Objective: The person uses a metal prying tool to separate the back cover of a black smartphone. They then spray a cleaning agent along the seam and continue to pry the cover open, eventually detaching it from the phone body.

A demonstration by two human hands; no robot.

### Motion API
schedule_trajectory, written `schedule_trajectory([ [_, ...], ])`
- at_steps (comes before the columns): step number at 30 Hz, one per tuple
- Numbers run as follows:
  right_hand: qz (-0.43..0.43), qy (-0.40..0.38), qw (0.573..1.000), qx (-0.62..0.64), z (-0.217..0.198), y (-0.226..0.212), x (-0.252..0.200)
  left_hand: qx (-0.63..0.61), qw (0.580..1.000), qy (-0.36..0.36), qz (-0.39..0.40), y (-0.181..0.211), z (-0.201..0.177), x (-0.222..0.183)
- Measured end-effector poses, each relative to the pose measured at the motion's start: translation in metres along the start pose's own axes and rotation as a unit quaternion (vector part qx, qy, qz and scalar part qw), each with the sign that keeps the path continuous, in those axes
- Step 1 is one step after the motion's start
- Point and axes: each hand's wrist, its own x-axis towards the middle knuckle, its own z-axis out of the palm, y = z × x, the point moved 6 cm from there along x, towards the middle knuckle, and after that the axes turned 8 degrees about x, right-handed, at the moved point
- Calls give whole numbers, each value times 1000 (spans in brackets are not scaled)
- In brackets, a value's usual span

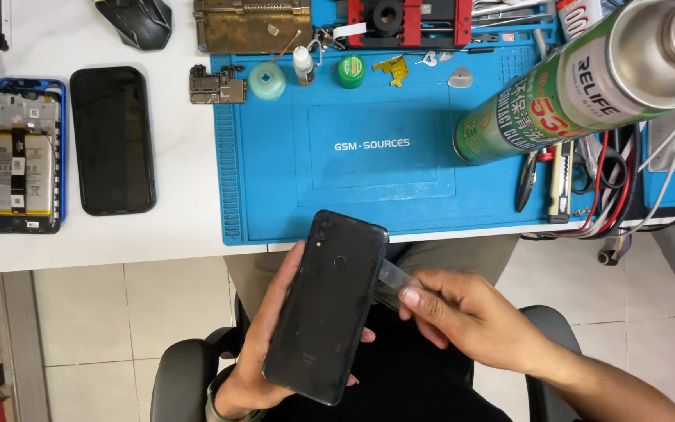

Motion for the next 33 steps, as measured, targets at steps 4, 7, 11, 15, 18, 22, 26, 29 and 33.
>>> schedule_trajectory([
  [4, 33, -5, 992, 124, 12, 20, -2, 29, 999, -31, 27, -1, 4, 2],
  [7, 19, -6, 982, 190, 16, 22, -4, 46, 999, -23, 17, -3, 5, 3],
  [11, 5, 10, 978, 208, 20, 26, -4, 19, 1000, -6, 10, -7, 4, 2],
  [15, -14, 5, 972, 235, 26, 30, -4, -3, 1000, 7, -3, -9, 5, 0],
  [18, 25, -24, 966, 257, 38, 43, -6, 3, 999, 32, 6, -11, 2, 1],
  [22, -15, -22, 973, 229, 34, 27, 0, 34, 999, -1, 37, -3, 6, -2],
  [26, -35, 10, 981, 191, 19, 15, 11, 49, 997, -17, 54, 3, 5, -11],
  [29, -58, 21, 984, 166, 11, 13, 26, 52, 994, -57, 77, 19, 15, -24],
  [33, -51, -4, 993, 107, 14, -3, 35, 93, 992, 25, 78, 31, 22, -39],
])
